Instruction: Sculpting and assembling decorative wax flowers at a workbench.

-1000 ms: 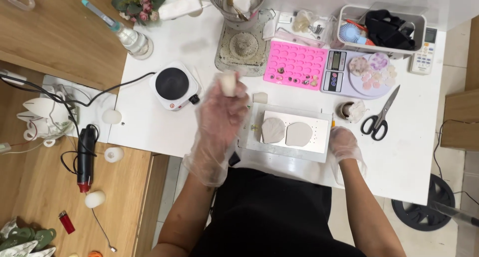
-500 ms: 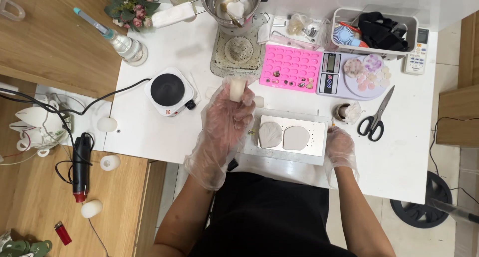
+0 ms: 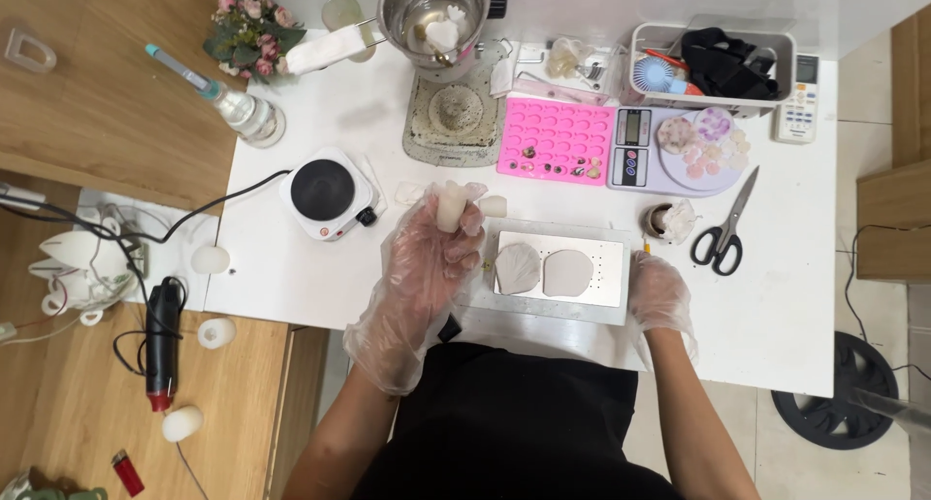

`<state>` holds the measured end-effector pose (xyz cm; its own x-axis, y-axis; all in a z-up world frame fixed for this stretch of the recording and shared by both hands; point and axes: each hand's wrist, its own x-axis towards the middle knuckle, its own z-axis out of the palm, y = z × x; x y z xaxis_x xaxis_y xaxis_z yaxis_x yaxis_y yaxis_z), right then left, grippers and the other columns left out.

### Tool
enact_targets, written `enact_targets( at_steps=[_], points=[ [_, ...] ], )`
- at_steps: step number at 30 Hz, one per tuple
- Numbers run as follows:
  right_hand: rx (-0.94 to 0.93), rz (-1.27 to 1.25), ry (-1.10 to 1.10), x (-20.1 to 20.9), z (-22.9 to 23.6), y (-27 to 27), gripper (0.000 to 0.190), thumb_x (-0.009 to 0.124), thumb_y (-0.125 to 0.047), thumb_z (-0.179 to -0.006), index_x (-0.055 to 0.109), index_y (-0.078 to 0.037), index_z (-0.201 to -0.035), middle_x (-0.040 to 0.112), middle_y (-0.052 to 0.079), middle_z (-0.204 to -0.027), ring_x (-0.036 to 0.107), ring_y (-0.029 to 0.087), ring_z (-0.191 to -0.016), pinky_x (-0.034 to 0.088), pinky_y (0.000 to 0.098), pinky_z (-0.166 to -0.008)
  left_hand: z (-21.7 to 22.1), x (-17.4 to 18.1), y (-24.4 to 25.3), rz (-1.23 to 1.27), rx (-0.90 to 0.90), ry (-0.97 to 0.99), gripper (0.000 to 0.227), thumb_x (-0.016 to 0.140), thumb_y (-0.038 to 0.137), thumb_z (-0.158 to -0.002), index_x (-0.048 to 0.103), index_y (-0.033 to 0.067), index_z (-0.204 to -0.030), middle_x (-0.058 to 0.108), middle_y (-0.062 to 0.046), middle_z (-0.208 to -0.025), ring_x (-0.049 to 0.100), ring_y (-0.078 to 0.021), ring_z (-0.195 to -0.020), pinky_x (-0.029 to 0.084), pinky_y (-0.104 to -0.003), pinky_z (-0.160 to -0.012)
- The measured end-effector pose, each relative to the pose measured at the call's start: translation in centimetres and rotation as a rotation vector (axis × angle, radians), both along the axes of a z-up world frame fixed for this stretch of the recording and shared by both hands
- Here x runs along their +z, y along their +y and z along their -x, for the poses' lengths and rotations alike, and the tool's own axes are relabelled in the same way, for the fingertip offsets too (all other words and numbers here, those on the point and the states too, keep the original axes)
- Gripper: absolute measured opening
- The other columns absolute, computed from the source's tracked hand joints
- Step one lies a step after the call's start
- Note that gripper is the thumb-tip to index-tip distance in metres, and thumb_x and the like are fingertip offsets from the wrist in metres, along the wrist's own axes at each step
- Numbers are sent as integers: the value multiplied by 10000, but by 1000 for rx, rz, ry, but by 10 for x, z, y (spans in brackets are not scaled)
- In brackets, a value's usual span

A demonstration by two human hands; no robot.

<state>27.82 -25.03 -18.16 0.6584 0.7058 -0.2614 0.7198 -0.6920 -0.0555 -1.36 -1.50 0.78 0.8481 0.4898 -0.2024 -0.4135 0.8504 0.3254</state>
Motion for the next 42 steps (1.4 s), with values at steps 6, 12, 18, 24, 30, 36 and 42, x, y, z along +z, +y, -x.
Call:
enact_targets(
  at_steps=[6,12,18,24,30,36,42],
  points=[
    [-101,-69,-20,4,-2,8,291,545,-244,-1020,702,-108,-1223,730,138,-1175,690,313,-1083,547,414,-942,-14,-1,9,1,-64,-126,472,509,477,-1110,545,15,-1202,538,-34,-915,422,-97,-707,385,-237,-602],
    [-58,-27,5,15,-4,16,300,550,-202,-998,698,-142,-1252,725,149,-1171,693,325,-1060,549,425,-926,-20,-1,0,-14,-114,-181,504,499,503,-1116,550,14,-1227,521,-30,-900,420,-91,-705,363,-224,-572],
    [-20,-6,42,-16,-25,20,226,565,-204,-992,742,-124,-1108,737,151,-1092,699,332,-1041,567,442,-880,-12,4,-8,63,-115,-81,560,502,503,-1066,562,0,-1304,527,-30,-893,424,-94,-678,352,-208,-534],
    [-147,235,101,-12,-48,4,392,661,-426,-921,792,-59,-970,757,174,-1005,731,322,-969,577,425,-859,-13,8,-6,-14,-67,-88,480,485,453,-1098,570,16,-1276,570,-37,-996,435,-79,-735,366,-211,-601],
    [-475,-167,182,131,10,-36,342,635,-333,-977,753,-67,-1157,759,156,-1018,728,307,-906,571,413,-842,-44,20,-13,-151,4,-151,488,324,507,-1142,564,87,-1200,635,-61,-1057,454,-67,-696,395,-203,-572],
    [-315,-831,717,273,99,-6,247,534,-146,-970,711,-71,-1124,733,67,-778,689,142,-617,578,318,-594,-75,42,-24,-88,18,-259,528,213,542,-1160,532,123,-1190,670,-135,-1189,497,-132,-788,431,-250,-678],
    [-260,-481,511,362,171,59,215,635,-184,-921,735,-89,-1087,659,51,-554,578,134,-452,455,294,-468,-83,78,-36,-166,66,-244,516,137,558,-1188,465,160,-1176,573,-192,-1473,501,-153,-930,487,-280,-922]
  ],
)
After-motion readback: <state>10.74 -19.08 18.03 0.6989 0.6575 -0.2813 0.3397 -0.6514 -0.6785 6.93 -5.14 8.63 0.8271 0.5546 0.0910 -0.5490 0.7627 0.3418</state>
